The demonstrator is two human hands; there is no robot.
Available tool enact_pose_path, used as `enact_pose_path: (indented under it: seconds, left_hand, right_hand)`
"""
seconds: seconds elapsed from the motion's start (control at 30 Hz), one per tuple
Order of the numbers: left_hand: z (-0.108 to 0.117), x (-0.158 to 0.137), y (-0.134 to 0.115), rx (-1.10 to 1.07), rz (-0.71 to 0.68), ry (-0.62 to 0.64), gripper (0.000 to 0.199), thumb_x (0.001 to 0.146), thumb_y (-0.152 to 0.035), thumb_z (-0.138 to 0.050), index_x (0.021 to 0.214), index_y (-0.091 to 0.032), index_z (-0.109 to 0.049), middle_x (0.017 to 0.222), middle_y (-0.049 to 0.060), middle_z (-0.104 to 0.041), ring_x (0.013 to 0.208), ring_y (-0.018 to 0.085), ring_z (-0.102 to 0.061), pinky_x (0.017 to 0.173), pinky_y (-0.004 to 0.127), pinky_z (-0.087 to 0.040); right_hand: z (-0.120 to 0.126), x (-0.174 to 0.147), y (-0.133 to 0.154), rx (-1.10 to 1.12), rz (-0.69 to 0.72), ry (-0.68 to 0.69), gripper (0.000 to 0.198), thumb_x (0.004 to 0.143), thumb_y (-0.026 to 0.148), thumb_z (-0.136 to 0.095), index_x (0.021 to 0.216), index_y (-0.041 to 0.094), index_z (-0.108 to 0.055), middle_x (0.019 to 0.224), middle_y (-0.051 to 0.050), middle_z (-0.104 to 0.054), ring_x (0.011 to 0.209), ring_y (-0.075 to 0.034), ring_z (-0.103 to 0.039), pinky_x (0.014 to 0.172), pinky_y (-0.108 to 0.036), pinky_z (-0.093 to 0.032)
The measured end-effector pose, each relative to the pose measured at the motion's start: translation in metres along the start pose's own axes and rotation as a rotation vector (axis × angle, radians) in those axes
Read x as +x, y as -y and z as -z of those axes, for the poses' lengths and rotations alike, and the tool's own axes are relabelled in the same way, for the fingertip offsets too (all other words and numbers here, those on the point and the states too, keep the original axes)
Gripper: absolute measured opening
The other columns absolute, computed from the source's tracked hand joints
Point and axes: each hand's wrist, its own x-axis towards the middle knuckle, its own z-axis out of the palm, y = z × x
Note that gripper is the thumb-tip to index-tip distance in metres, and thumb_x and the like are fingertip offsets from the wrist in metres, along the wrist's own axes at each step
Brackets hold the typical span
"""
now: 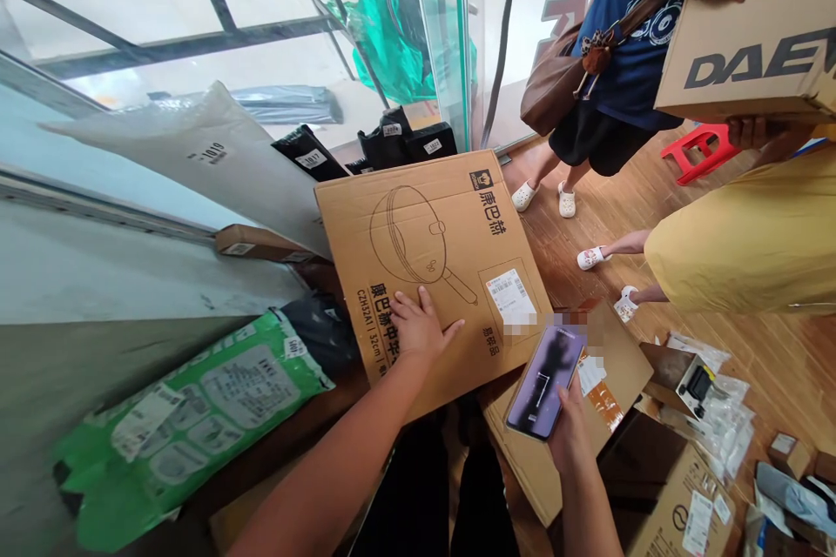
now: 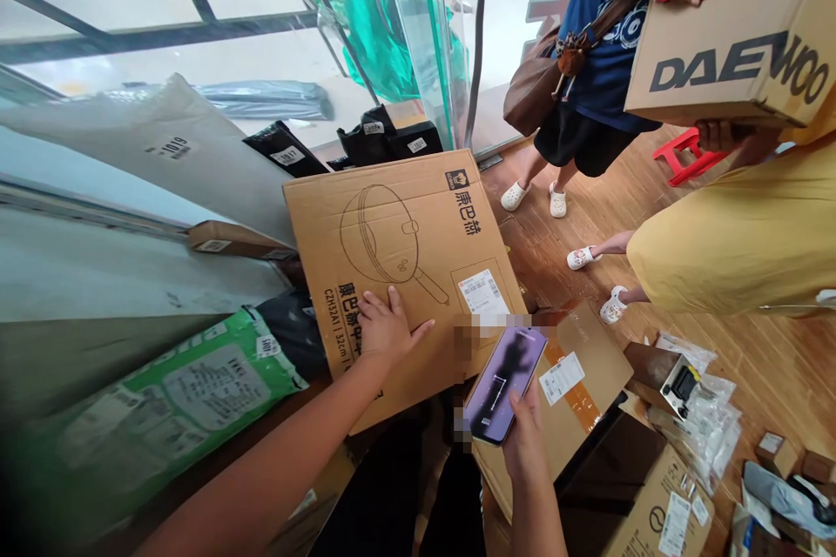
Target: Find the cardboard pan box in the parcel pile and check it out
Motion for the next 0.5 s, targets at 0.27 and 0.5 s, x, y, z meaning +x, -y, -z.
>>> enact_pose_path:
  seconds: [0.27, 0.5]
  left_hand:
    - [-0.008, 0.002, 0.0, 0.015, -0.001, -0.016, 0.109, 0.091, -0.071, -0.046, 0.156, 0.009, -0.011, 0.152, 0.048, -0.026, 0.14, 0.054, -0.039, 0.106, 0.053, -0.037]
    - [-0.004, 0.0, -0.003, -0.021, 0.015, 0.004, 0.109, 0.091, -0.069, -0.049, 0.156, 0.009, -0.012, 0.153, 0.049, -0.022, 0.142, 0.055, -0.034, 0.106, 0.053, -0.038]
  right_hand:
    - [-0.002, 0.009, 0.003, 0.064, -0.135, 0.024, 0.076, 0.06, 0.087, -0.069, 0.111, 0.031, -0.075, 0.123, -0.005, -0.075, 0.123, -0.03, -0.065, 0.102, -0.047, -0.056]
    - [-0.031, -0.004, 0.01, 0.069, -0.131, -0.092, 0.071, 0.061, 0.082, -0.074, 0.107, 0.029, -0.074, 0.118, -0.006, -0.077, 0.118, -0.031, -0.067, 0.092, -0.044, -0.058]
